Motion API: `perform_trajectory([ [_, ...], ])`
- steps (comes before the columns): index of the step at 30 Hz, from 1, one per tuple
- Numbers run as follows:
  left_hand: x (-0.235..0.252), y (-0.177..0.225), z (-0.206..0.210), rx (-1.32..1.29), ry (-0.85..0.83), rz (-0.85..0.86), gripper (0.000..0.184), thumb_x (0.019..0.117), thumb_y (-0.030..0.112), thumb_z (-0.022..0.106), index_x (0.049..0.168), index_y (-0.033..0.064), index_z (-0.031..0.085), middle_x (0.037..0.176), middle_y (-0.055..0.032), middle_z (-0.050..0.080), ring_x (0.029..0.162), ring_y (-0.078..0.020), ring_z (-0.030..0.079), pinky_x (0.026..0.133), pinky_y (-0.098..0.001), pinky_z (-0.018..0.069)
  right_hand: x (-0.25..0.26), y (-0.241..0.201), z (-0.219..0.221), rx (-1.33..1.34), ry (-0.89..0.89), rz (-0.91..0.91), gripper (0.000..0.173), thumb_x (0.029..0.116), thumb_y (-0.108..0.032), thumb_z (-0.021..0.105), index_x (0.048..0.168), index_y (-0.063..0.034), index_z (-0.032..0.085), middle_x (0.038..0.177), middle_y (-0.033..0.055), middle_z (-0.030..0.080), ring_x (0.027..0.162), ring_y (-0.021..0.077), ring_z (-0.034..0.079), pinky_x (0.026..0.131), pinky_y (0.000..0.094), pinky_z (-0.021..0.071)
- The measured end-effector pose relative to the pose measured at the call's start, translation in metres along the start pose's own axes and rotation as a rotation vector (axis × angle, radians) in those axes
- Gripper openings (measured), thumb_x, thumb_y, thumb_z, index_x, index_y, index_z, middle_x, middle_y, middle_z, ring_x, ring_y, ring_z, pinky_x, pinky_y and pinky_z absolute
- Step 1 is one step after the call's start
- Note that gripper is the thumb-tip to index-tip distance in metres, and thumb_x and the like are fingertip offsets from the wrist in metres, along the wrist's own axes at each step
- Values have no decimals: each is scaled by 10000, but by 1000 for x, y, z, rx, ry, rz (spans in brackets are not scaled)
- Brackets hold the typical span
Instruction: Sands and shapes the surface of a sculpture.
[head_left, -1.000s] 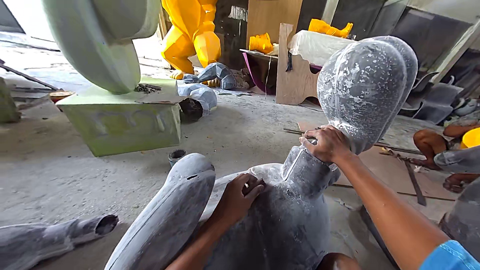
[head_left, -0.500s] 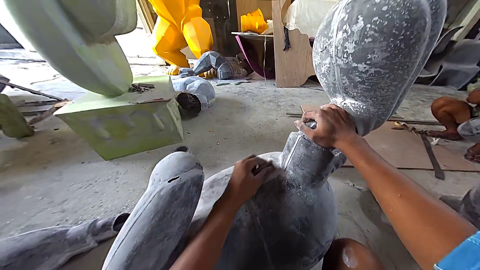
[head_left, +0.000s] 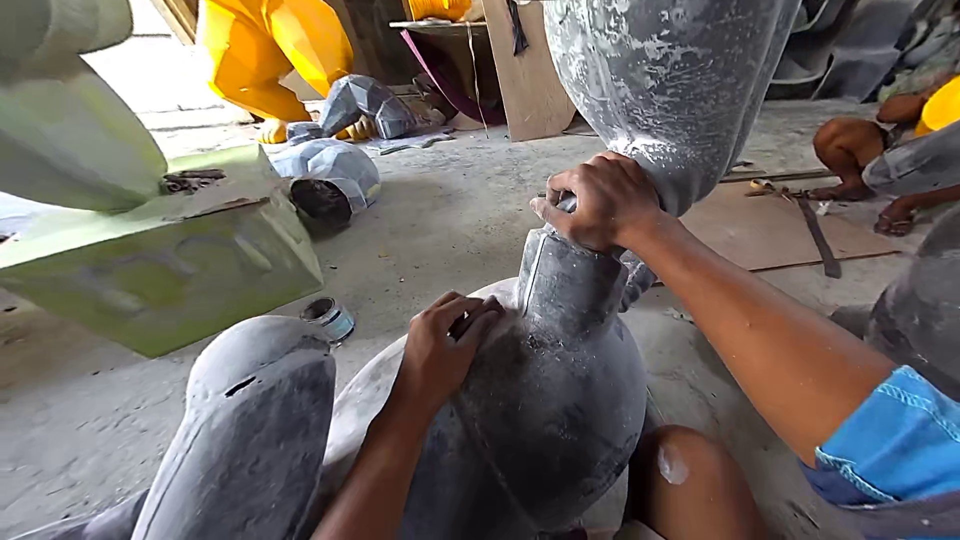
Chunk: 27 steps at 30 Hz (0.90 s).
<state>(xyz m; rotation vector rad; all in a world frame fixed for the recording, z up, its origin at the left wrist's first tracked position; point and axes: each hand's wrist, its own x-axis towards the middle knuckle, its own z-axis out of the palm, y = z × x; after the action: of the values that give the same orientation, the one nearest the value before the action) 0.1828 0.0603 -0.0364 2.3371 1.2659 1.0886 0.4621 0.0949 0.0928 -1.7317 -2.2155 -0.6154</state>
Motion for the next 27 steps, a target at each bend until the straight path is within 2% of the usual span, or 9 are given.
perform_trajectory([
  [2, -25, -7, -12, 72, 26, -42, 301, 981, 444, 626, 1012, 177, 761, 931, 43, 683, 799, -101, 647, 716, -367, 570, 2, -1, 0, 4, 0, -1, 566, 978, -658, 355, 842, -241, 712, 709, 3, 662, 743, 209, 662, 739, 486, 472],
  [5, -50, -12, -19, 109, 130, -116, 343, 960, 466, 622, 987, 159, 774, 914, 42, 698, 772, -68, 648, 690, -294, 564, 5, 0, 0, 39, 22, 10, 551, 979, -649, 377, 840, -226, 701, 725, 9, 665, 759, 213, 664, 761, 490, 479],
  [9, -17, -5, -10, 96, 128, -127, 240, 975, 342, 689, 986, 116, 768, 923, -15, 688, 805, -154, 651, 727, -415, 557, 12, -5, 2, 33, 1, 16, 560, 976, -653, 361, 868, -230, 713, 760, 20, 679, 797, 229, 674, 774, 507, 480],
  [11, -13, -8, -9, 79, 122, -136, 227, 980, 357, 694, 1011, 146, 772, 947, 11, 693, 818, -130, 652, 732, -395, 555, 18, -7, 2, 28, -9, 11, 565, 972, -657, 351, 837, -229, 694, 734, 18, 658, 772, 229, 664, 730, 509, 466],
  [13, -32, -12, -15, 109, 131, -127, 290, 990, 399, 646, 1028, 141, 772, 971, 4, 704, 847, -132, 671, 756, -396, 580, 20, -9, 2, 32, -13, 5, 565, 970, -655, 353, 832, -228, 697, 731, 15, 659, 769, 226, 664, 721, 506, 465],
  [16, -47, -16, -19, 119, 175, -132, 302, 961, 405, 653, 992, 135, 784, 936, 9, 712, 803, -91, 670, 718, -323, 579, 22, -7, 1, 28, 17, 12, 558, 972, -659, 358, 831, -238, 697, 731, 1, 659, 760, 207, 662, 723, 494, 474],
  [20, -11, -12, -9, 84, 152, -132, 208, 970, 296, 716, 1025, 106, 782, 954, -33, 697, 850, -163, 666, 772, -419, 568, 23, -10, 2, 20, -15, 19, 547, 971, -650, 354, 830, -233, 678, 720, 9, 640, 760, 218, 655, 717, 495, 457],
  [24, -35, -16, -16, 142, 155, -108, 274, 986, 368, 645, 1028, 134, 781, 926, -6, 687, 815, -131, 659, 726, -371, 573, 25, -9, 2, 34, -19, 20, 531, 967, -645, 368, 816, -242, 680, 713, -3, 646, 750, 205, 658, 708, 499, 467],
  [27, -50, -19, -20, 137, 181, -119, 297, 965, 385, 648, 994, 126, 791, 911, 3, 693, 786, -94, 656, 697, -297, 571, 21, -8, 4, 33, 10, 34, 524, 968, -641, 373, 823, -243, 682, 710, -6, 644, 745, 201, 654, 721, 486, 461],
])
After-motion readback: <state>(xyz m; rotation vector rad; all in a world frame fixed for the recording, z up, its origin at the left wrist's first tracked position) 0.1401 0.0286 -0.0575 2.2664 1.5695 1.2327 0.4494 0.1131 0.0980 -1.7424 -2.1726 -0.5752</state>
